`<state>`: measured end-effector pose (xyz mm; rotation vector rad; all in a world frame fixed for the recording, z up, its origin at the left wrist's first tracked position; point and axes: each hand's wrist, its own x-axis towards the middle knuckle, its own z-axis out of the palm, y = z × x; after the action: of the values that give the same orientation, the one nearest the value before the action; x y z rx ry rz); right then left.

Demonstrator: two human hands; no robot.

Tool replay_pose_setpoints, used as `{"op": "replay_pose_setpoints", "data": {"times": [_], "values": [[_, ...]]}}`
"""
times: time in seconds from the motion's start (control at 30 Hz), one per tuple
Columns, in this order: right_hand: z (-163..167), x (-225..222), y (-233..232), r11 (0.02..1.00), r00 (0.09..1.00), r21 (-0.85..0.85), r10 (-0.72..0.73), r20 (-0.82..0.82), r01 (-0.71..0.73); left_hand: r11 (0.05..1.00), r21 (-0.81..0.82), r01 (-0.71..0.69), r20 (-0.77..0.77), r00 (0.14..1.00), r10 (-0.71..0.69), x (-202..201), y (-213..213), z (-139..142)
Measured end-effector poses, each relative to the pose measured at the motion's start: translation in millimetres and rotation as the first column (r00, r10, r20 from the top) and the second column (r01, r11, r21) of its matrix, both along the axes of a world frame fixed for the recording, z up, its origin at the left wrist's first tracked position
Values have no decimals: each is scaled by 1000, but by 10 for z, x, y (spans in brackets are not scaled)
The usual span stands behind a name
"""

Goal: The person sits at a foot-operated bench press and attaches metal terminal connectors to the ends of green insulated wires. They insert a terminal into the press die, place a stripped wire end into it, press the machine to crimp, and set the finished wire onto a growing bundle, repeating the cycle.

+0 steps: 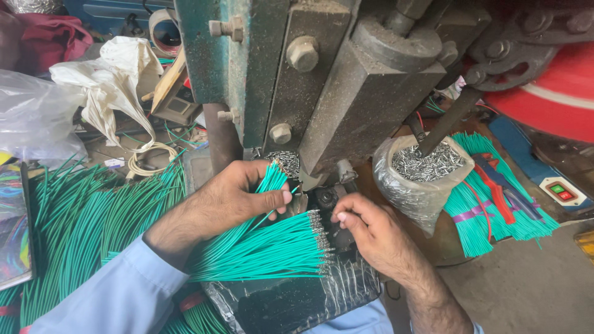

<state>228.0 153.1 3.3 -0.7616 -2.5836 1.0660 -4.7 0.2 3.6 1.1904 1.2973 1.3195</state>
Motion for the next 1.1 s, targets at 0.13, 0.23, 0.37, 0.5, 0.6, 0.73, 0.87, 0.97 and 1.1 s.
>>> {"op": "replay_pose_setpoints", "data": {"times": [0.13, 0.23, 0.37, 0.5, 0.6, 0.73, 0.87, 0.97, 1.1], "values": [[91, -29, 67, 998, 1000, 54, 13, 10, -13, 1000, -23, 7, -14, 1000, -8, -7, -11, -1], [142, 67, 142, 983, 982, 59, 165, 93, -171, 999, -45, 21, -10, 1000, -21, -12, -15, -23], [1, 136, 99, 927, 959, 260, 283, -13, -270, 999, 16, 44, -7, 999, -44, -12, 14, -55], [-193, 40, 58, 998, 983, -48, 37, -180, -47, 999, 33, 13, -55, 998, -11, -19, -1, -62], [-302, -146, 86, 956, 909, -290, -82, -408, -44, 1000, -11, 10, -33, 999, -10, -21, 6, -54], [-440, -364, 57, 909, 850, -384, -71, -521, -160, 1000, -16, 6, -25, 1000, -6, -10, 15, -46], [-449, -408, 97, 884, 865, -423, -46, -500, -198, 999, -33, -17, -34, 999, 16, -5, 10, -35], [-460, -425, 123, 897, 890, -411, -45, -453, -164, 999, -32, -25, -30, 999, 24, 3, 0, -31], [-493, -423, 159, 920, 912, -366, -22, -409, -142, 999, -44, -13, -24, 1000, 12, 3, -1, -35]]}}
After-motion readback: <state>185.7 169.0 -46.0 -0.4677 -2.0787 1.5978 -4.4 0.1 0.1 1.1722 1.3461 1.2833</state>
